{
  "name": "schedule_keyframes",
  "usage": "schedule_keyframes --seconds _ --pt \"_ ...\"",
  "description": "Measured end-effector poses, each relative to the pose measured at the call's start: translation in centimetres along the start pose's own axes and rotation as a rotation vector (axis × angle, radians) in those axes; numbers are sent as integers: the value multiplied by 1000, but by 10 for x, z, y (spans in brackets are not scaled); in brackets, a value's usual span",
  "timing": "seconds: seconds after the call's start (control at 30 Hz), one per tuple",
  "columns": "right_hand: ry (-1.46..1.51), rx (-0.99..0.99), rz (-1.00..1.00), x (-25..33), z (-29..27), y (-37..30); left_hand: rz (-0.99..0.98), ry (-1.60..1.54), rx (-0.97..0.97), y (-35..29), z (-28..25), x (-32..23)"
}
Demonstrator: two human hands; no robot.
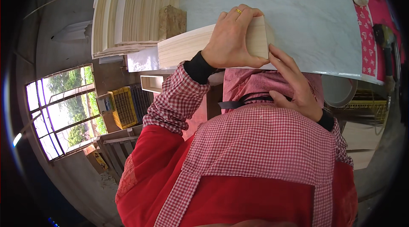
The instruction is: The recorder is assembling wooden boxes by applying glue to the edges and using a pneumatic nail gun to secure the pieces together.
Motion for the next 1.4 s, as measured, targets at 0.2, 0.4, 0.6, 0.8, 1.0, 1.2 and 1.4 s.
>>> schedule_keyframes --seconds 0.2,0.4,0.6,0.8,1.0,1.2,1.4 --pt "-231 -214 185 -23 -58 -22 -5 -13 -22 -4 -3 1" --pt "-1413 -610 446 -71 -301 -103 -19 -22 -18 -7 -3 2" --pt "-1636 -127 892 -137 -319 -135 -12 -32 -97 -8 -1 9" --pt "-1446 -269 677 -155 -360 -117 -52 -6 -33 -2 6 7" --pt "-1100 -110 921 -60 -317 -45 -77 14 -40 -2 9 14" --pt "-818 -5 352 54 -181 24 -1 18 -53 1 15 14" --pt "-897 312 412 83 -125 52 46 92 -78 -1 21 13"
Point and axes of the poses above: each hand's wrist, its own y-axis towards the middle knuckle, its own z-axis out of the palm, x = y × z, the point moved 8 cm from there along y, towards the middle knuckle, and after that the axes turned 13 degrees about -y, right-handed, at the moved point
